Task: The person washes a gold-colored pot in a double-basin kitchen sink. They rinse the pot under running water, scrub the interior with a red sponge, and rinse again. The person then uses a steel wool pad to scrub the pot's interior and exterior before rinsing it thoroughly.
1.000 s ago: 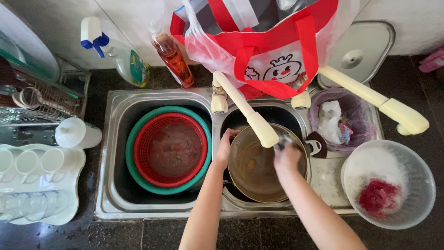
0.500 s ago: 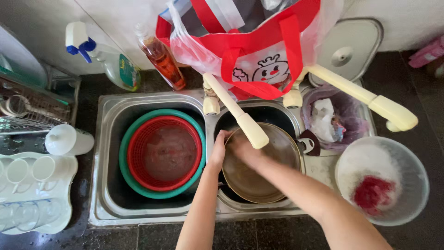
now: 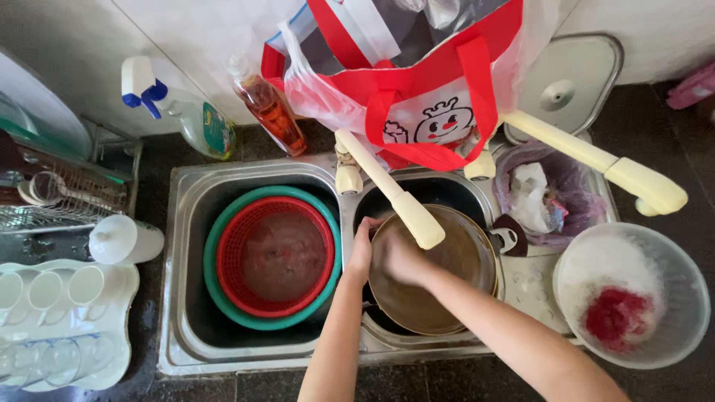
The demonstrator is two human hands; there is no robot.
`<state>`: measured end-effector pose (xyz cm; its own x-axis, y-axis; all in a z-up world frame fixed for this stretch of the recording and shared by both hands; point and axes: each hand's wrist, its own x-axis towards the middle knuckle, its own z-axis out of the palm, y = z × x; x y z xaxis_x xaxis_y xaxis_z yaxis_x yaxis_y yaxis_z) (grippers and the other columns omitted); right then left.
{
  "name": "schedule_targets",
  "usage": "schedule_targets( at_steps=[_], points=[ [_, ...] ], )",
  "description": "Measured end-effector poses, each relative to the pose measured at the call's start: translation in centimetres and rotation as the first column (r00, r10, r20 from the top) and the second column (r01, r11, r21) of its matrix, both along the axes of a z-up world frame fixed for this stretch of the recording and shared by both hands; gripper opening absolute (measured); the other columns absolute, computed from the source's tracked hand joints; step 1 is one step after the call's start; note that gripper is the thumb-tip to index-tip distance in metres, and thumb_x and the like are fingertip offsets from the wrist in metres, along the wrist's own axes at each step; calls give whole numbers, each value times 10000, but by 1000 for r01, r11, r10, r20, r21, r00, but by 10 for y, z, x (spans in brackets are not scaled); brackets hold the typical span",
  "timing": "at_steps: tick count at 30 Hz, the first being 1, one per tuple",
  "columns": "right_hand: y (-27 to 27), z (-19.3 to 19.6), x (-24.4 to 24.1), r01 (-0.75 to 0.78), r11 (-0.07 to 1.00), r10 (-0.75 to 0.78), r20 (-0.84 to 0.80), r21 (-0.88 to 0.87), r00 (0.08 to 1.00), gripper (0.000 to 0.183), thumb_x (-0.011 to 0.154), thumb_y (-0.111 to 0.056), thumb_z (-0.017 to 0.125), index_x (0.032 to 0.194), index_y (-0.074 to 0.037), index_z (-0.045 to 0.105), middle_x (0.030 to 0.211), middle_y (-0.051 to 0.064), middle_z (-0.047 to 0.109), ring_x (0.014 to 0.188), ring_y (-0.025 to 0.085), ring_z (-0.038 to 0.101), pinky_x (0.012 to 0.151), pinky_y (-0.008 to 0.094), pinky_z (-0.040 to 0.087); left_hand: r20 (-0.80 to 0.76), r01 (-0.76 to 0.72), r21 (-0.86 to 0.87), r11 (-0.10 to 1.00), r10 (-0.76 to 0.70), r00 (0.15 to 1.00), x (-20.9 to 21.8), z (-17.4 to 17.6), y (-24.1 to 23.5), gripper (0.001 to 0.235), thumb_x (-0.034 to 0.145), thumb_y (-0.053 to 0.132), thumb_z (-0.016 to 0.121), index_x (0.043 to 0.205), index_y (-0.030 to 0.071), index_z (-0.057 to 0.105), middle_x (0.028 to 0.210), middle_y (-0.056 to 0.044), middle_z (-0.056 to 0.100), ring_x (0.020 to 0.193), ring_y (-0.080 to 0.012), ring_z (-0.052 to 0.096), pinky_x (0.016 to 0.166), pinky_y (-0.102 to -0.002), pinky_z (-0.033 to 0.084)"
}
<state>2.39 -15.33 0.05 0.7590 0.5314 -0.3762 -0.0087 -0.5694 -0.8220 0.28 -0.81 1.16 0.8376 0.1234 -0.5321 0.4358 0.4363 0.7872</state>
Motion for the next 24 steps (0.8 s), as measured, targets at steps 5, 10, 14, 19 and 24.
schedule_targets(
  at_steps=[5,10,14,19,24],
  points=[
    [-49,-27,24,806,125,-711,-515,579,479,157,970,-17,625,1116,0,571,1019,89,667,909,239,633,782,397,545,-41,-14,-11,1000,14,999,-4,-1,-1,497,1057,464,343,1156,87,653,1076,-85,652,1023,-210,572,989,-356,437],
    [-32,-24,10,713,211,-939,-63,669,337,200,984,-38,631,1155,-37,527,1105,47,581,1041,171,580,937,314,486,-131,-27,-64,998,19,991,-2,8,0,509,1047,503,336,1170,110,634,1109,-83,666,1039,-212,577,984,-365,446],
    [4,1,-8,686,553,-759,-54,473,649,152,968,-88,638,1114,-44,624,1038,67,678,969,189,646,867,333,527,-49,24,-27,999,-26,998,-2,14,-2,569,1054,516,280,1204,107,645,1158,-62,673,1107,-201,584,1041,-359,427],
    [-2,18,-28,98,939,-110,17,328,994,264,876,-131,721,1123,-43,689,1038,63,739,983,170,697,892,329,536,64,51,50,997,-54,996,-5,9,1,687,1055,597,210,1204,79,637,1169,-80,663,1143,-212,582,1085,-381,407],
    [-23,11,39,733,642,-617,-418,225,667,396,1078,-319,651,1030,64,741,921,167,742,806,236,679,658,342,512,1,51,76,996,-52,999,1,0,1,719,1044,623,169,1186,82,621,1164,-68,653,1133,-200,560,1090,-371,393]
  ],
)
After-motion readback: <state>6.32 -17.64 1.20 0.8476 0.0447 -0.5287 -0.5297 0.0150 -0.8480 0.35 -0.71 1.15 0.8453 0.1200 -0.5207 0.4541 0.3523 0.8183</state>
